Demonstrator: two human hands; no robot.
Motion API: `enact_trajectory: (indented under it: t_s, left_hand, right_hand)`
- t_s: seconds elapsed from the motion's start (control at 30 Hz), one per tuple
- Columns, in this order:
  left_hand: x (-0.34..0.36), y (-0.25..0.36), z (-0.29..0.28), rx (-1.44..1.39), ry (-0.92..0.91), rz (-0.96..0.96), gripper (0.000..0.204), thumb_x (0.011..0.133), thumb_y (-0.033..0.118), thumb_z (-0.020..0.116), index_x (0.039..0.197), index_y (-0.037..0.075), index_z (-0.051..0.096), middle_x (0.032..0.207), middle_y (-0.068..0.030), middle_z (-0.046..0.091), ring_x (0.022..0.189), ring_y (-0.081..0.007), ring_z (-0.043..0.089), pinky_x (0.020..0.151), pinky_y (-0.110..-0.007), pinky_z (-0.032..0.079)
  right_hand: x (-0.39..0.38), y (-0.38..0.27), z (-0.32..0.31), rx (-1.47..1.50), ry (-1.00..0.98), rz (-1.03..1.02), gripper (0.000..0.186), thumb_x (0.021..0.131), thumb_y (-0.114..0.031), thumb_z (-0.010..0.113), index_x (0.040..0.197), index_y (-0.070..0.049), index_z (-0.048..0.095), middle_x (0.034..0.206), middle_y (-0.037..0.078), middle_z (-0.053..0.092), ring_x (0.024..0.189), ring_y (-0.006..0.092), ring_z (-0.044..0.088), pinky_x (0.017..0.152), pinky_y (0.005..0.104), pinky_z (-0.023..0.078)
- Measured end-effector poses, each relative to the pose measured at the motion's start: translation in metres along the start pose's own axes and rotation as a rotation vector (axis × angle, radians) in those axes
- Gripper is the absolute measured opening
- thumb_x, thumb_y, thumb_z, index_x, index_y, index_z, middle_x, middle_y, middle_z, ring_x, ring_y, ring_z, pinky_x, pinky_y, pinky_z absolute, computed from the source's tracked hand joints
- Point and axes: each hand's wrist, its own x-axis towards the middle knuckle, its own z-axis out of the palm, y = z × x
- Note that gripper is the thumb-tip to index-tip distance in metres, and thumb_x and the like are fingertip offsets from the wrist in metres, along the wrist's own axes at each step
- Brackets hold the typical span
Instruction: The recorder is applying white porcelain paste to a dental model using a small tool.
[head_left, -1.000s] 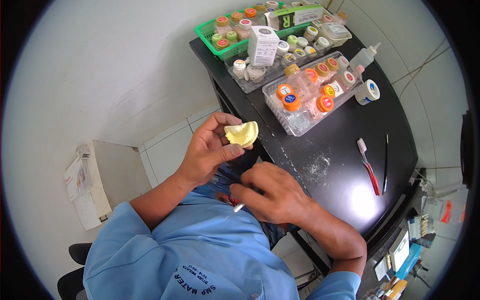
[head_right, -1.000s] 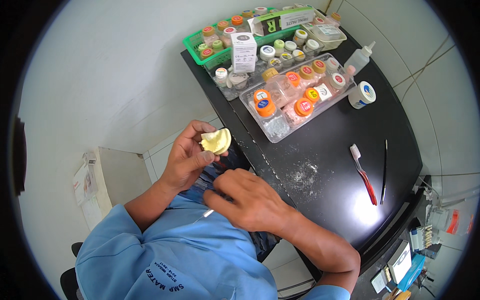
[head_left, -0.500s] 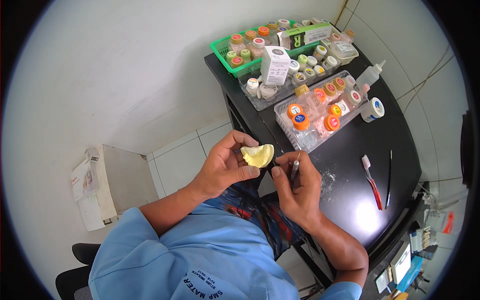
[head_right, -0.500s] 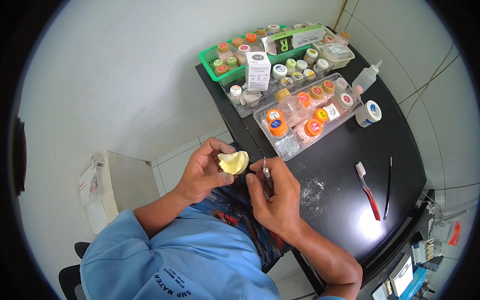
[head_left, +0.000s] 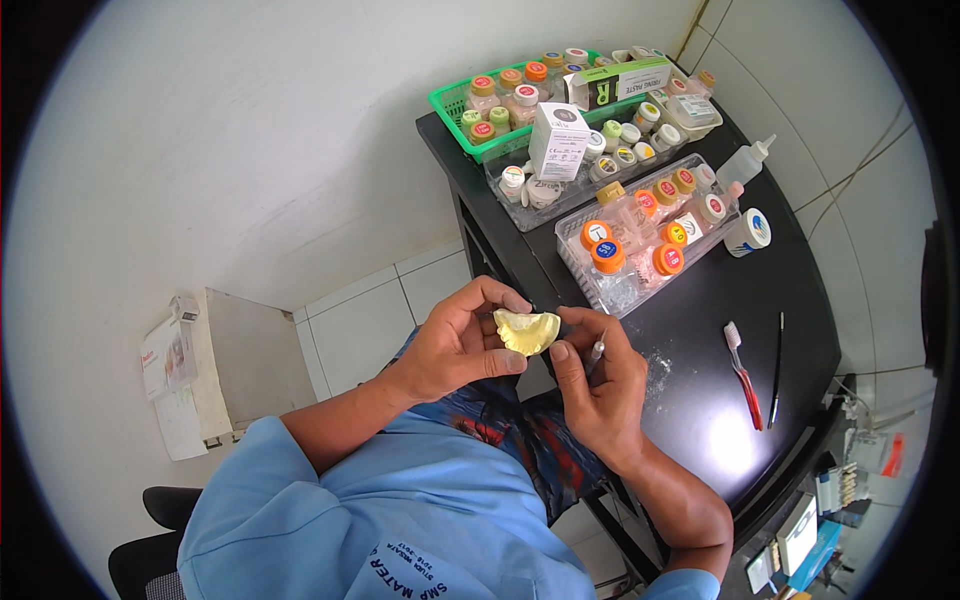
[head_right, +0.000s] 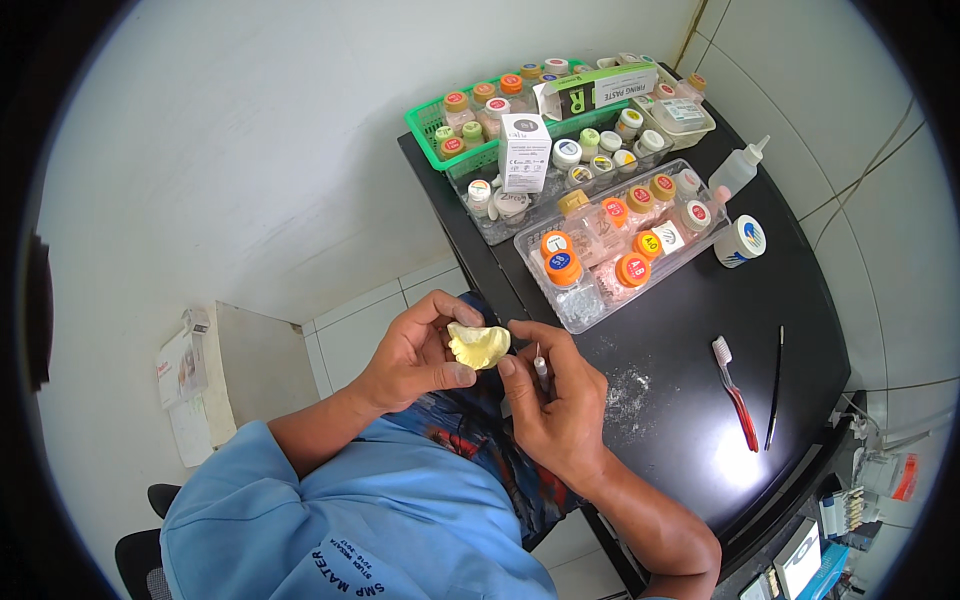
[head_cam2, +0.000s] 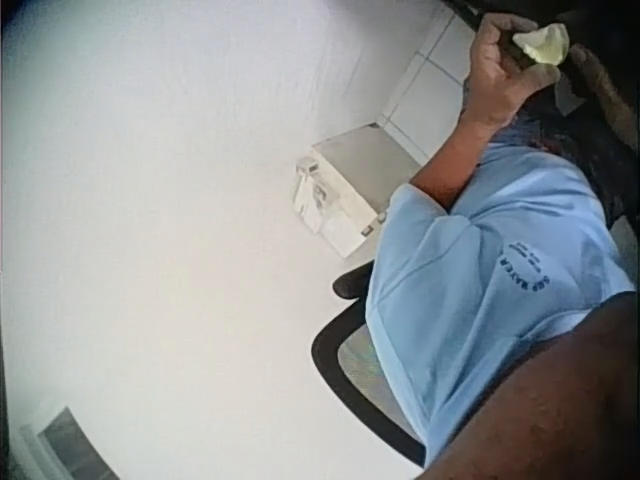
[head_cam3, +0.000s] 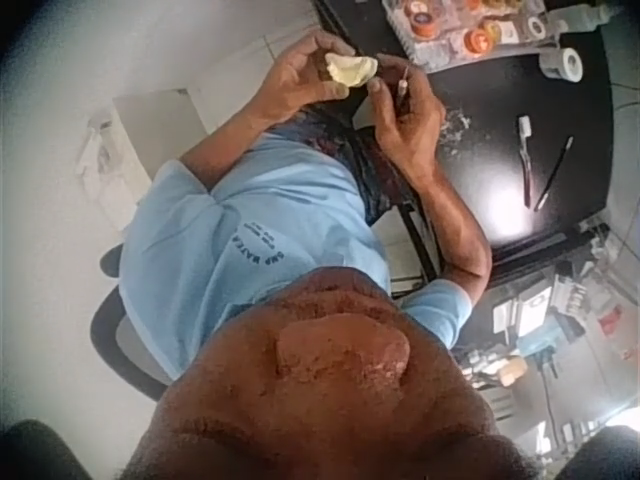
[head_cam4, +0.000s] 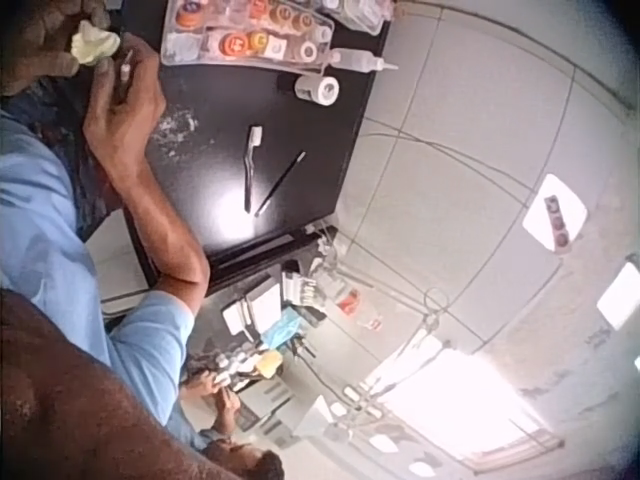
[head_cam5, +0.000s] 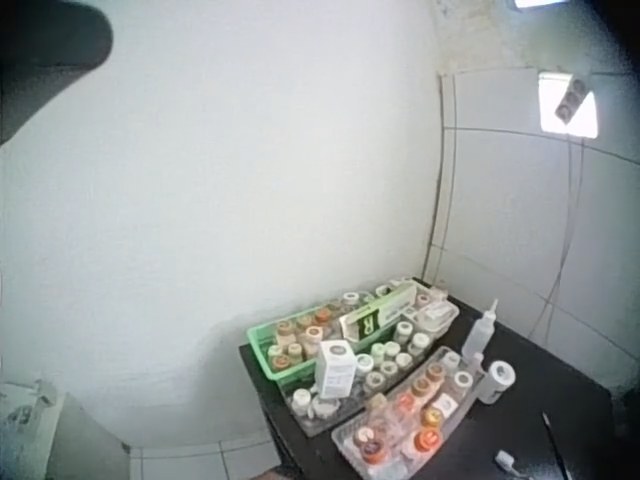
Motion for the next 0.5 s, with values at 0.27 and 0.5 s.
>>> enact_trajectory:
  t_s: [0.27, 0.5]
  left_hand:
    - [-0.0015, 0.0039, 0.0066, 0.034, -0.008, 0.000, 0.064, 0.096, 0.011, 0.086, 0.150, 0.001, 0.053, 0.128, -0.0073, 0.064, 0.119, -0.0163, 0.066, 0.109, -0.033, 0.052]
    - [-0.0033, 0.0024, 0.0028, 0.031, -0.019, 0.006, 0.064, 0.103, 0.018, 0.075, 0.157, -0.002, 0.048, 0.130, -0.0082, 0.062, 0.123, -0.0157, 0.061, 0.109, -0.032, 0.049]
  right_hand:
    - [0.0013, -0.0042, -0.0018, 0.011, -0.049, 0.033, 0.020, 0.102, -0.005, 0.076, 0.119, 0.001, 0.071, 0.080, 0.008, 0.070, 0.064, 0.0099, 0.062, 0.060, 0.0277, 0.049]
    - [0.0017, -0.0101, -0.0033, 0.002, -0.109, 0.035, 0.021, 0.098, -0.004, 0.082, 0.116, 0.000, 0.071, 0.084, 0.009, 0.071, 0.068, 0.0131, 0.067, 0.060, 0.0287, 0.052]
